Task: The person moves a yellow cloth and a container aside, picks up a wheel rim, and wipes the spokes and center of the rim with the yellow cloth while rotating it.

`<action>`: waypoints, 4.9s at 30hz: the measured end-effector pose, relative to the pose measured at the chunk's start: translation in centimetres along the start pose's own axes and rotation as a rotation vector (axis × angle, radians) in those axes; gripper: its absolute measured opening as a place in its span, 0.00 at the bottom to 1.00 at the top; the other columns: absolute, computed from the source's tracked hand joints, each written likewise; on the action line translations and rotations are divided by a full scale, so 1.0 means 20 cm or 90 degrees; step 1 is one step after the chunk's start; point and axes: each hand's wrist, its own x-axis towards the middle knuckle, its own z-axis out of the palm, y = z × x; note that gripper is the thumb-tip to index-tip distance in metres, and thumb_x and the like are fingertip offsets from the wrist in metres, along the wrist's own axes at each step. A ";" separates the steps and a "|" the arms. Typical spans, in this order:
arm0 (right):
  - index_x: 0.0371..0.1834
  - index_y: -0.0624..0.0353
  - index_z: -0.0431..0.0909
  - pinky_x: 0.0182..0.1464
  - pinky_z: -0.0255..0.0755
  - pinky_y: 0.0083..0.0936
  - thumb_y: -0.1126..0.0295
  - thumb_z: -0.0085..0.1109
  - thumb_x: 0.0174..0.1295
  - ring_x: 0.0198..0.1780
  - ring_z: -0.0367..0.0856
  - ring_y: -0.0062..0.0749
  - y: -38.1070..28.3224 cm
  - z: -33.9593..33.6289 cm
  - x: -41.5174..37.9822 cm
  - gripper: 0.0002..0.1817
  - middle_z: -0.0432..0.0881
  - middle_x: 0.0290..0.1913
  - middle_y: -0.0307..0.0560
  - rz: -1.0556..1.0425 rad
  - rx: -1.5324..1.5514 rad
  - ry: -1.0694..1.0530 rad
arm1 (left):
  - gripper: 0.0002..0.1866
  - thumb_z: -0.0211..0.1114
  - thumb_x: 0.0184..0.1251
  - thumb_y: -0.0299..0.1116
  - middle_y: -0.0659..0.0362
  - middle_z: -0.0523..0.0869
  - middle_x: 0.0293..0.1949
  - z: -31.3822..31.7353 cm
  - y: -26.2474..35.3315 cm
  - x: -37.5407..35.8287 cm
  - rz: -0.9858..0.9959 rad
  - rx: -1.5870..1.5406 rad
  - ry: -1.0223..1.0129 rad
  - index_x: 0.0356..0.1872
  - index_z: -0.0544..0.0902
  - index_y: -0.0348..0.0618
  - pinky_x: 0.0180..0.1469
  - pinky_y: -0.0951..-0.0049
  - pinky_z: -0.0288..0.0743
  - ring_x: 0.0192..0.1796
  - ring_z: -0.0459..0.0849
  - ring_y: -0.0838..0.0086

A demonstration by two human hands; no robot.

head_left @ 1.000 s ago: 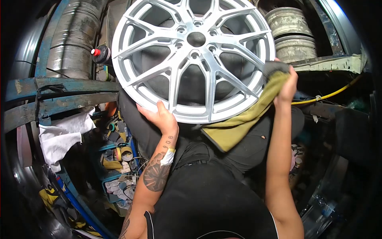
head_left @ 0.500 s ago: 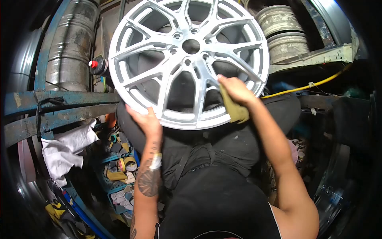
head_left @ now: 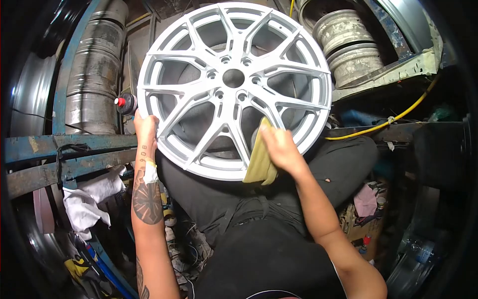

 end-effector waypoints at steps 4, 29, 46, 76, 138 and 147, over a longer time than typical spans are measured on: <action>0.34 0.66 0.78 0.39 0.71 0.50 0.54 0.49 0.82 0.33 0.82 0.54 -0.17 0.14 0.24 0.25 0.81 0.30 0.65 -0.123 0.224 0.231 | 0.26 0.57 0.49 0.14 0.57 0.87 0.40 0.00 0.01 -0.02 -0.001 0.038 0.014 0.54 0.80 0.35 0.40 0.72 0.78 0.37 0.85 0.71; 0.77 0.77 0.62 0.77 0.63 0.46 0.44 0.52 0.76 0.76 0.69 0.59 -0.04 0.21 -0.03 0.43 0.68 0.76 0.71 -0.158 -0.447 -0.022 | 0.21 0.61 0.52 0.16 0.58 0.87 0.39 0.00 0.00 -0.02 0.034 0.046 0.021 0.51 0.80 0.36 0.41 0.72 0.78 0.36 0.85 0.72; 0.44 0.66 0.83 0.54 0.80 0.55 0.45 0.40 0.81 0.48 0.87 0.67 -0.12 0.19 0.20 0.32 0.87 0.53 0.68 0.011 -0.226 -0.097 | 0.24 0.65 0.58 0.17 0.53 0.89 0.49 -0.03 -0.04 0.03 0.027 0.081 0.006 0.59 0.80 0.34 0.56 0.67 0.77 0.49 0.87 0.65; 0.34 0.52 0.76 0.23 0.68 0.17 0.71 0.56 0.69 0.20 0.68 0.19 0.09 -0.09 0.28 0.05 0.77 0.26 0.33 0.203 1.075 0.075 | 0.20 0.63 0.56 0.18 0.54 0.89 0.40 -0.01 -0.05 0.02 0.028 0.022 0.022 0.53 0.80 0.34 0.42 0.69 0.79 0.38 0.87 0.70; 0.54 0.54 0.87 0.49 0.81 0.52 0.69 0.58 0.65 0.46 0.88 0.57 -0.08 -0.04 0.32 0.16 0.88 0.43 0.60 -0.239 -0.461 -0.058 | 0.13 0.76 0.62 0.46 0.55 0.91 0.31 0.55 0.38 -0.89 0.520 0.573 -0.250 0.39 0.92 0.49 0.47 0.54 0.71 0.41 0.88 0.58; 0.59 0.66 0.78 0.57 0.77 0.38 0.67 0.53 0.67 0.46 0.86 0.33 -0.02 -0.52 -0.14 0.20 0.87 0.44 0.48 -0.447 -0.079 0.555 | 0.30 0.67 0.68 0.23 0.52 0.79 0.66 0.53 0.53 -1.42 0.238 -0.212 -0.765 0.72 0.72 0.42 0.66 0.67 0.75 0.68 0.78 0.70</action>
